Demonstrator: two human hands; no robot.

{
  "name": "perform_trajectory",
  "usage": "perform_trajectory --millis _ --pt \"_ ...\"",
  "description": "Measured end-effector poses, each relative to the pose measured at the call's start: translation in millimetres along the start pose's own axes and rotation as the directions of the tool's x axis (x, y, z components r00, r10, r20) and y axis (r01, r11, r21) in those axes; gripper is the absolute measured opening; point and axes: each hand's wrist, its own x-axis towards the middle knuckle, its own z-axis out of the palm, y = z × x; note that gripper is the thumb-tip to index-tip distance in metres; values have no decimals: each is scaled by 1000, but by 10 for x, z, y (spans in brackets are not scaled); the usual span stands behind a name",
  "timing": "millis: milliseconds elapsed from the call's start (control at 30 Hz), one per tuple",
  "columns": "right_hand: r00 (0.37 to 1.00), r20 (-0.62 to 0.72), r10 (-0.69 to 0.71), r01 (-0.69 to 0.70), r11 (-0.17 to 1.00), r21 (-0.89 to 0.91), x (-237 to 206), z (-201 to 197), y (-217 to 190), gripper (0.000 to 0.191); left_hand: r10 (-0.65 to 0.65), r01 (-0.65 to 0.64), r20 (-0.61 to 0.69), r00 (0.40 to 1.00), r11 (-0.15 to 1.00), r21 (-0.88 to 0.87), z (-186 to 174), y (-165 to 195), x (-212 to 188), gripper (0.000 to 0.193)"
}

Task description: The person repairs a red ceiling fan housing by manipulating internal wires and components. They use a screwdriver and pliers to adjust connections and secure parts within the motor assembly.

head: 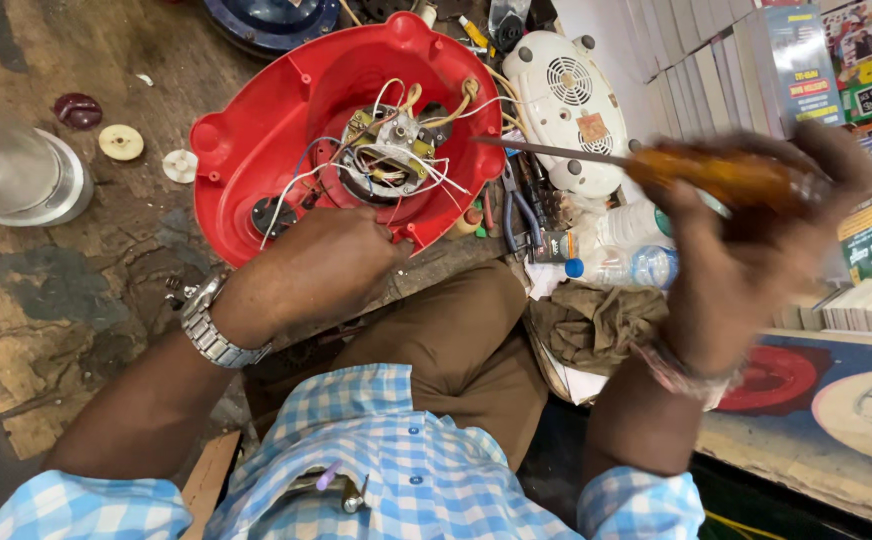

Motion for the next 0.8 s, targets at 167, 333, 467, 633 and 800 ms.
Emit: perform_trajectory --millis 167,333,467,633,800 --pt "985 171 -15 49 979 -196 295 438 351 60 29 -28 -10 1000 998 50 35 -32 -6 10" --pt "978 199 -67 138 920 -368 353 651 529 57 58 -55 -38 998 995 88 64 -57 1 10" --pt "988 149 -30 78 942 -325 365 684 613 54 34 -33 -43 998 999 37 58 -51 9 9" --pt "989 141 -35 84 931 -355 384 694 694 49 -29 28 47 998 999 35 30 -14 10 12" --pt "988 145 -51 102 924 -370 395 708 755 49 -15 14 6 1000 999 47 21 -3 9 16"
